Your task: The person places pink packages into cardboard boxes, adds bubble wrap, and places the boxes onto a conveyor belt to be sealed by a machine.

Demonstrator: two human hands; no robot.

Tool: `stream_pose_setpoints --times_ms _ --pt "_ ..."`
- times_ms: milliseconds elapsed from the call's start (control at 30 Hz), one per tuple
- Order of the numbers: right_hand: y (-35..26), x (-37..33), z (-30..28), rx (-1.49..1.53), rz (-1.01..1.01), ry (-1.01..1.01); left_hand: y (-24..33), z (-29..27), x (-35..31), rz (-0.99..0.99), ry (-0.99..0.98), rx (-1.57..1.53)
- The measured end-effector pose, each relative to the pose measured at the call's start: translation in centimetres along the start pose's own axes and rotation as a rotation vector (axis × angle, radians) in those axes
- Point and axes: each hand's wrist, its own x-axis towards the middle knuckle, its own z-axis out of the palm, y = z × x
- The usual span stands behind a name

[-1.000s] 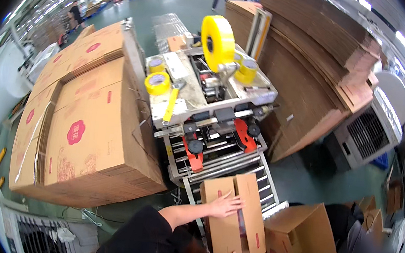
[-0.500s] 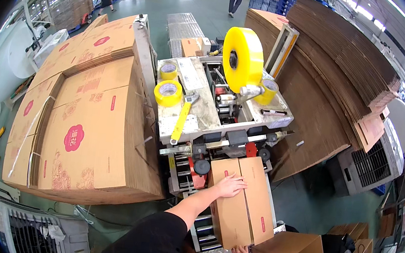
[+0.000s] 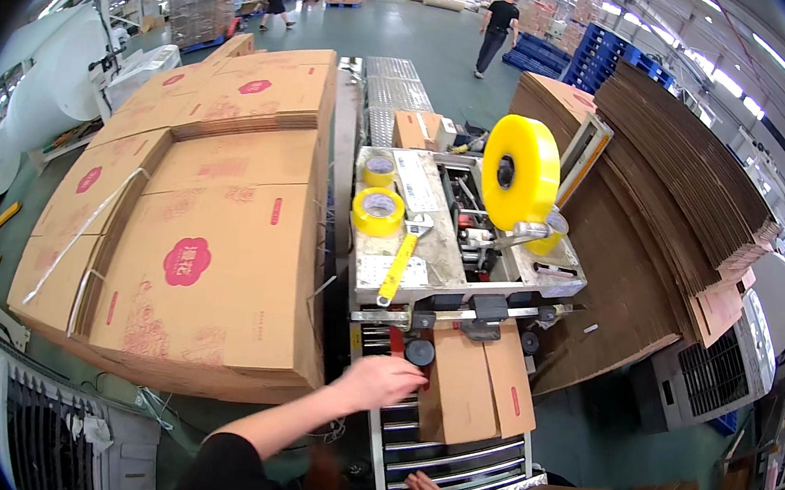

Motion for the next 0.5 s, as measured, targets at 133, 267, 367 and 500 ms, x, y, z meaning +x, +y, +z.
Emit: stream_pose_setpoints --times_ms 133,267,367,500 --pt "8.7 2.1 -2.9 -0.606 0.038 0.152 -0.8 -13.1 -6.2 -0.246 -0.582 0.542" --pt "12.5 0.2 -3.0 -0.406 0.109 -0.06 -3.1 -16.4 -11.9 0.024 -0.396 0.484" --pt "13.4 -2.1 -4.2 -0.592 0.032 0.025 -3.8 -16.5 -12.1 -0.015 -0.449 0.395" --pt "15.7 -6.0 -7.7 -0.724 -0.298 0.221 -3.0 -17.7 -8.8 0.152 -0.451 0.401"
